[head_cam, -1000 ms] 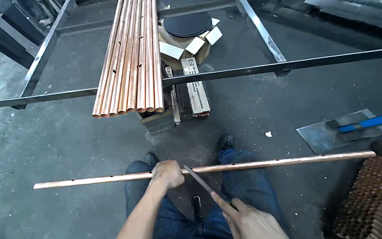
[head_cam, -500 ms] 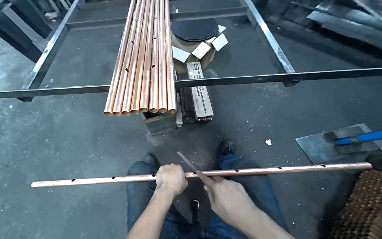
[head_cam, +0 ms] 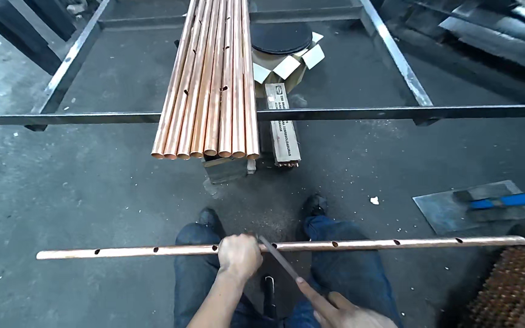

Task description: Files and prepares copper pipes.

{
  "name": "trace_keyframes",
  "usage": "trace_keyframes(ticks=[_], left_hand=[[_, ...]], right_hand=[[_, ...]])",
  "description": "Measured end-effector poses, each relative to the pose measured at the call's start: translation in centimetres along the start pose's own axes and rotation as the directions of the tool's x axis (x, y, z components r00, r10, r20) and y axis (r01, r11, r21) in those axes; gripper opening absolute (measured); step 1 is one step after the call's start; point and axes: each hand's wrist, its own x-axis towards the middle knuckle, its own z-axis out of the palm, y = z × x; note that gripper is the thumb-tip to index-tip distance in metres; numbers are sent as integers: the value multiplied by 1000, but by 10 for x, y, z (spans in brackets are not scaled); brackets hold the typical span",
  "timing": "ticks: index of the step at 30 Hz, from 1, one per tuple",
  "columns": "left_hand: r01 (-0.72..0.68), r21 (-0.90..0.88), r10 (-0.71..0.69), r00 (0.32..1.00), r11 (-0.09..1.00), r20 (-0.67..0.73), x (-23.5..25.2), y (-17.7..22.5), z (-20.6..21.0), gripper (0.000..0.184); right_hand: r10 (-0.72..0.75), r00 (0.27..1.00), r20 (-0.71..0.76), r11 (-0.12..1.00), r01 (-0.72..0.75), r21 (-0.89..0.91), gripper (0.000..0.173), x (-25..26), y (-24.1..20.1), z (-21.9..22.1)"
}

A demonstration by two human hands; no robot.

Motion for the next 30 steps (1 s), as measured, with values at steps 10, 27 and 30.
trace_keyframes(ticks=[10, 27, 30], left_hand=[[-12, 5, 13, 989, 1000, -145, 3, 0, 16, 30], [-169, 137, 216, 668, 976, -712, -2, -18, 67, 71], [-165, 149, 222, 680, 975, -699, -2, -18, 65, 75]], right_hand=[[33, 999, 27, 999, -33, -14, 50, 8, -10, -8], [195, 946, -258, 957, -126, 262, 52, -21, 90, -7], [194, 936, -293, 953, -110, 282, 51, -21, 98, -3]])
